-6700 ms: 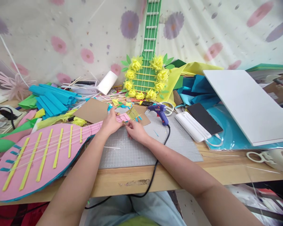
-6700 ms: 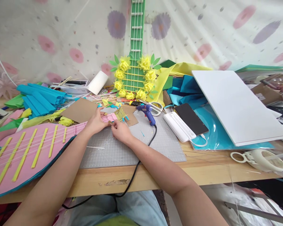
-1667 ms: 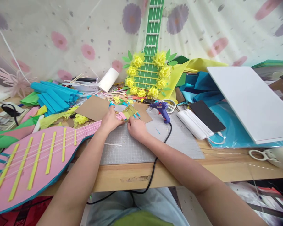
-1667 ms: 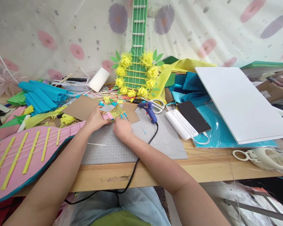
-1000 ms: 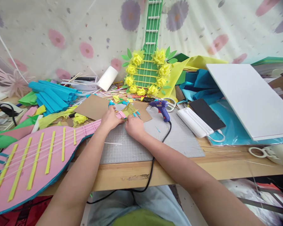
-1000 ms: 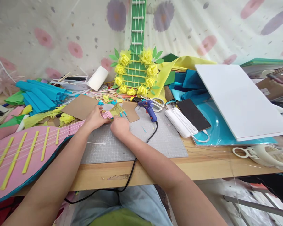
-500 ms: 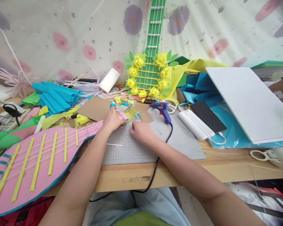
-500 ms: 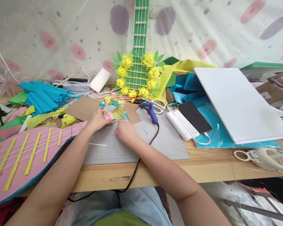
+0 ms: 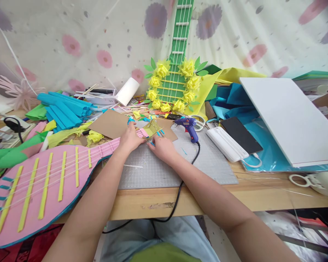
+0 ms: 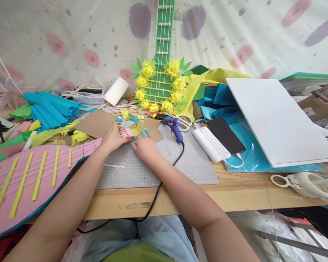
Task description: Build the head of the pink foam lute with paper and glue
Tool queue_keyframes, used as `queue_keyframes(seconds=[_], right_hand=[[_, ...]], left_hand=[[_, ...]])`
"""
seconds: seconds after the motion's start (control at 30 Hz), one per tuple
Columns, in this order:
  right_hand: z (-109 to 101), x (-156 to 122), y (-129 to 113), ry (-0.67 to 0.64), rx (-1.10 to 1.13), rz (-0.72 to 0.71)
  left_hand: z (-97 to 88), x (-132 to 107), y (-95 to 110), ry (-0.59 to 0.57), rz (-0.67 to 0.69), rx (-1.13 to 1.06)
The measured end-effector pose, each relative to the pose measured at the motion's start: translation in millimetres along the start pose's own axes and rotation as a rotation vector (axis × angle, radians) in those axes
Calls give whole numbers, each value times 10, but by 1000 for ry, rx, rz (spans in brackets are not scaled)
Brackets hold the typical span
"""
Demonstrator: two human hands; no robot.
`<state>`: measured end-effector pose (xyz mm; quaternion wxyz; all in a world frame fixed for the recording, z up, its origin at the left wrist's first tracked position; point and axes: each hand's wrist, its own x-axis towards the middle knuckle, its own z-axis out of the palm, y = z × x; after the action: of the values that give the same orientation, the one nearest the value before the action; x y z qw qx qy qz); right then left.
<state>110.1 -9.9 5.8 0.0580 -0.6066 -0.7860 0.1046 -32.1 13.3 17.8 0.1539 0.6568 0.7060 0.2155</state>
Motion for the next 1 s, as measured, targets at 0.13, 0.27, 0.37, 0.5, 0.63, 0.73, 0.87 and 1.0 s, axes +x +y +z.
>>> queue_keyframes(seconds=[0.13, 0.27, 0.37, 0.5, 0.63, 0.73, 0.87, 1.0], right_hand=[[20, -26, 45, -10, 24, -37], [46, 22, 22, 8, 53, -46], [52, 53, -4, 9, 50, -27], [67, 67, -18, 6, 37, -19], [94, 80, -21, 26, 21, -36], [101, 85, -26, 40, 21, -45], [83, 72, -34, 35, 23, -18], [68, 60, -29, 25, 27, -1]], left_hand=[[-35, 12, -24, 28, -11, 2], [-31, 15, -33, 39, -4, 3], [-25, 3, -19, 43, 0, 4], [-28, -8, -4, 39, -4, 6], [-34, -11, -3, 47, 11, 13], [-42, -18, 6, 41, 12, 21], [-56, -32, 29, 31, 17, 27], [-59, -43, 47, 36, 38, 19]])
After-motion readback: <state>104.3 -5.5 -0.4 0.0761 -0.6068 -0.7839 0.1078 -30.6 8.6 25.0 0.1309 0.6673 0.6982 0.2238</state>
